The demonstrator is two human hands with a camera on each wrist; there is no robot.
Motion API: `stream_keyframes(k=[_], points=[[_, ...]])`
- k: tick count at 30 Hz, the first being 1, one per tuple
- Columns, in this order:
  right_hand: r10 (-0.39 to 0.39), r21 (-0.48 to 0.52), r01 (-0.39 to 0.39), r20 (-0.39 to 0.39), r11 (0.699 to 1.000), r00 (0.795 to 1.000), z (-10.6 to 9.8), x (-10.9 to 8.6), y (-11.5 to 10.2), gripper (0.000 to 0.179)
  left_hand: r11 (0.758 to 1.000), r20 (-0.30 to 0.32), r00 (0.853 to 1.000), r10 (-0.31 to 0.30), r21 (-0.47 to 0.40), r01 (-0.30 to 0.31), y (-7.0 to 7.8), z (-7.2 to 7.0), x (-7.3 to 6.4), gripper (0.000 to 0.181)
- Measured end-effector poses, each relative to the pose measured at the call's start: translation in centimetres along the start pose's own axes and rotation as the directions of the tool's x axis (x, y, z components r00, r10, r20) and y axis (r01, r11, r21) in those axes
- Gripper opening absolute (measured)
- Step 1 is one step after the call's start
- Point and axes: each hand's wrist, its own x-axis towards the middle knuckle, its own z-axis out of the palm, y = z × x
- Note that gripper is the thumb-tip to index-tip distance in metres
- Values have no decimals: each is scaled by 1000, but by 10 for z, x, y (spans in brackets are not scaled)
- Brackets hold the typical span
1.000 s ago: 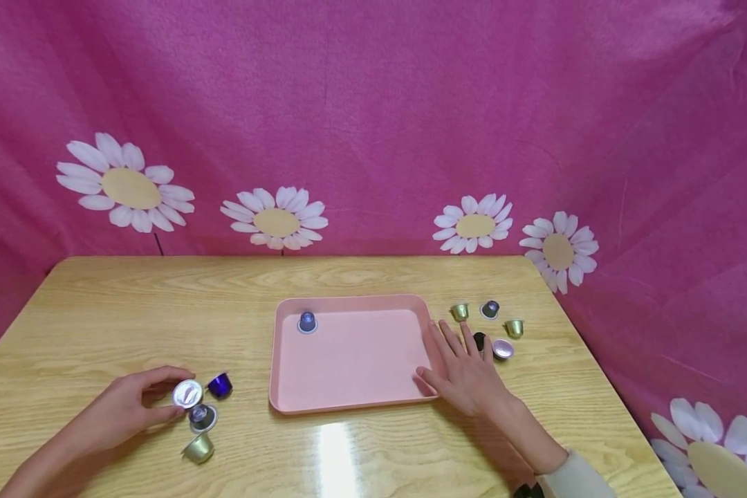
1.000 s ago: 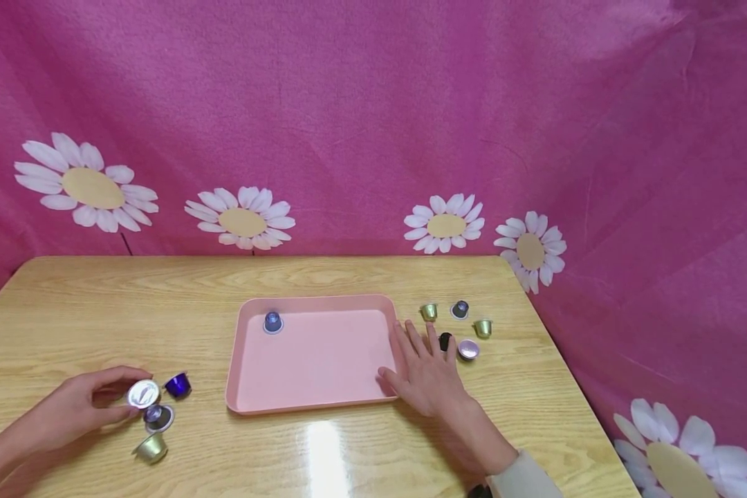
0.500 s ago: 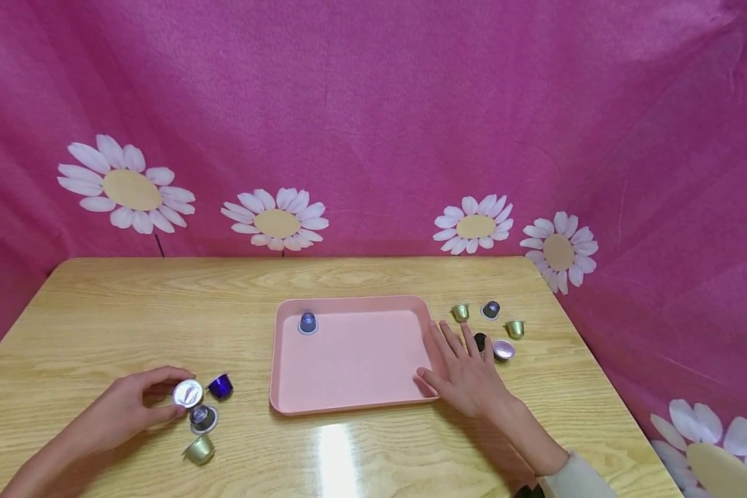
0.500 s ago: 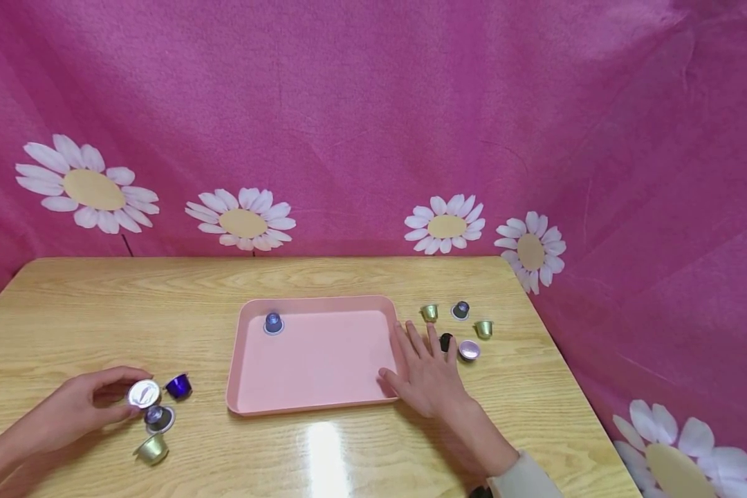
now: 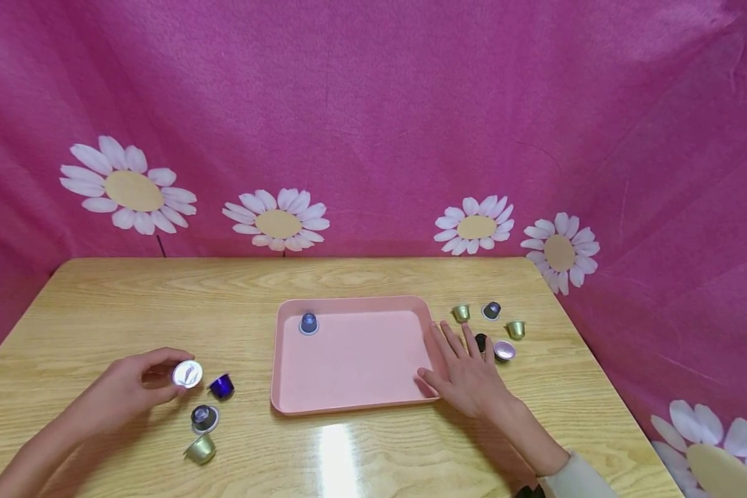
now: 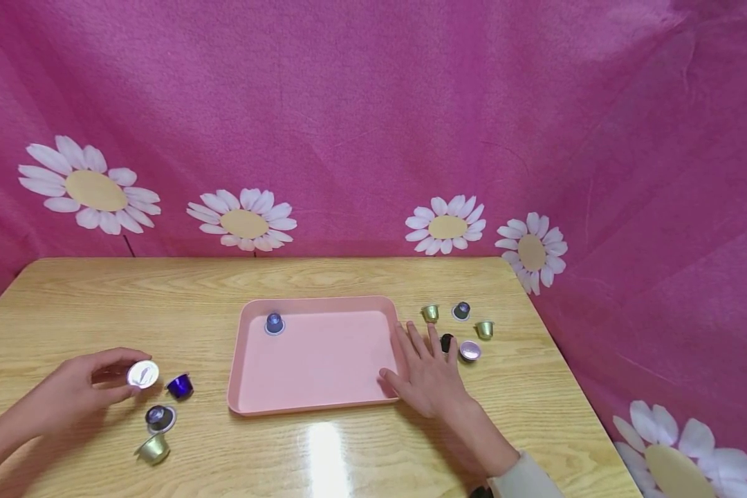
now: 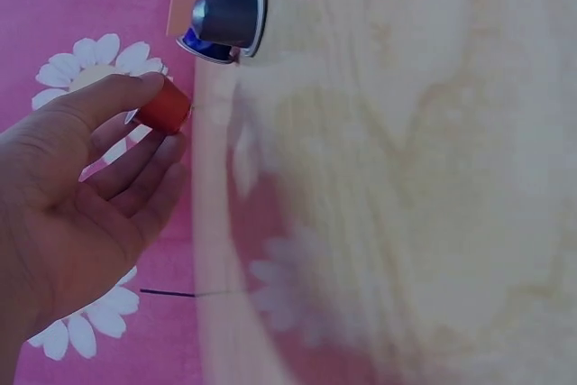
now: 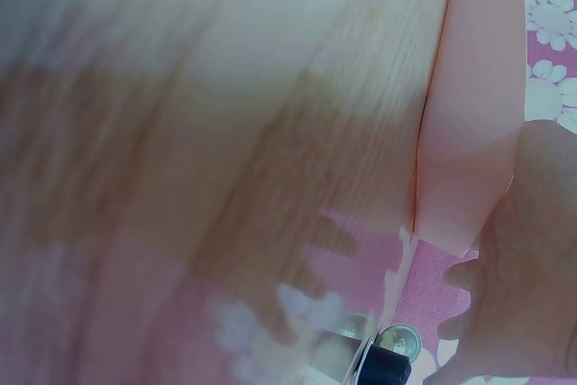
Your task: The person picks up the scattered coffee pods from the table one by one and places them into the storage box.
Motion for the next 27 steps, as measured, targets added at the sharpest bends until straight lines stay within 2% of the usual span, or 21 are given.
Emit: stream_keyframes(k=[9, 11, 16, 22, 27], points=[[4, -2, -4, 10, 1000, 1000, -1, 0, -1, 82, 1000, -47, 999, -14, 7, 14, 20, -7, 17, 39], [4, -7, -4, 9, 1000, 1000, -1, 0, -1, 82, 1000, -63, 998, -1, 22, 3, 24, -7, 21, 38], [1, -8, -1, 11, 1000, 1000, 0, 0, 0, 83, 999, -108, 994, 32, 47, -27, 34, -5, 32, 36], [-2, -4, 2, 5, 1000, 1000, 0, 0, 0, 83, 998, -128, 991, 36, 50, -30, 47, 1, 46, 38], [-4, -3, 4, 1, 1000, 1000, 0, 0, 1, 83, 998, -150, 987, 65, 35, -60, 55, 6, 57, 37]])
